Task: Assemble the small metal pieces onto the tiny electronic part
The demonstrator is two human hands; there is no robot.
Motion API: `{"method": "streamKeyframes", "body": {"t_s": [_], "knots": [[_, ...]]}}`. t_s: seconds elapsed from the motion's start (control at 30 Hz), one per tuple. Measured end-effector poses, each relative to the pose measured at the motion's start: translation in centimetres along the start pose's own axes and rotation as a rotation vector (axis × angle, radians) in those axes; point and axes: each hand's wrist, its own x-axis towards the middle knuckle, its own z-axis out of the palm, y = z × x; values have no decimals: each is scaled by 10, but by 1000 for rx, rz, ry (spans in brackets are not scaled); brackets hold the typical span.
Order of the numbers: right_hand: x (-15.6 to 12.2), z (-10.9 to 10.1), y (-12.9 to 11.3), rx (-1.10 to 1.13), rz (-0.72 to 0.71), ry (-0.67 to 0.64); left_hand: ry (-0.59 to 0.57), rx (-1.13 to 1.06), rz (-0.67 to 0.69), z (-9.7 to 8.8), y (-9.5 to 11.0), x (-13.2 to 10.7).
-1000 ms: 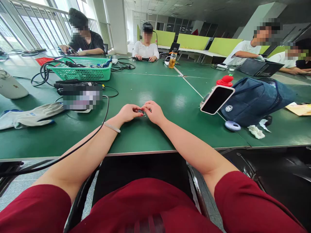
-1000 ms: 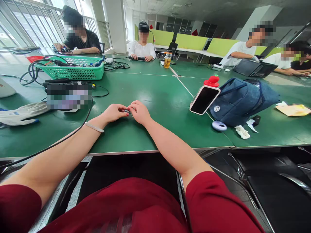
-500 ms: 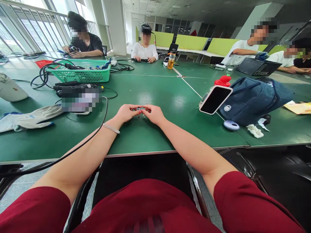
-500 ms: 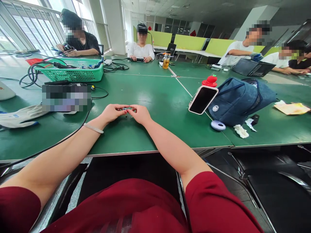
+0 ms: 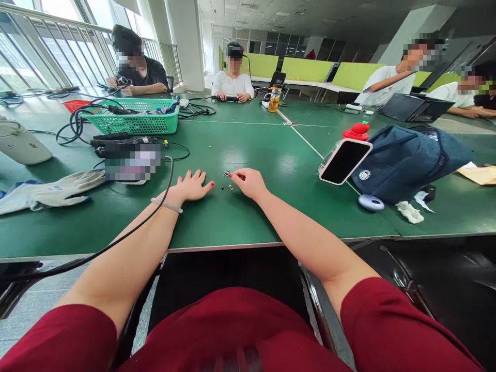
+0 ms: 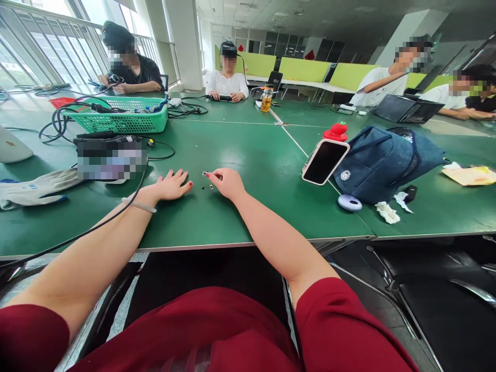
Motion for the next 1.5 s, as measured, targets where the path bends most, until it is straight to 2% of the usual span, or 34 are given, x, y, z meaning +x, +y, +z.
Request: {"method": "streamKeyframes", "body": {"t_s": [0.03,0.1,0.23,0.3,0.5,0.6,0.63,0.7,0.8,0.93,1.0,1.07,1.1,1.13,1.2,1.3,1.4,1.5], "knots": [[0,-1,1,5,12,2,-65,37,3,1,1,-5],[0,-3,3,15,34,7,-117,88,48,3,5,-20],[1,-4,10,25,82,29,-108,158,318,8,9,-59],[3,-3,12,24,100,39,-115,168,391,12,9,-76],[4,-2,13,9,119,32,-47,183,411,18,26,-92],[3,-3,16,8,126,21,10,264,350,3,39,-105],[3,-3,17,11,134,15,23,309,264,-4,40,-112],[2,-4,19,23,152,7,-29,363,86,-18,36,-128],[2,-5,19,56,170,-1,84,442,17,-29,10,-148],[1,-6,16,90,186,-23,101,412,1,-20,-29,-157],[1,-6,13,100,191,-33,170,345,56,-15,-35,-154],[1,-6,12,106,181,-46,245,299,107,-15,-31,-145],[1,-5,11,106,171,-53,239,280,101,-16,-25,-137],[1,-5,10,105,158,-60,174,250,90,-19,-18,-127],[0,-4,9,101,123,-68,118,107,82,-25,-3,-103],[1,-2,9,97,76,-73,124,-128,169,-29,17,-60],[2,-1,10,94,61,-69,30,-296,228,-24,33,-25],[2,-1,10,109,57,-59,119,-379,259,-16,42,-7]]}}
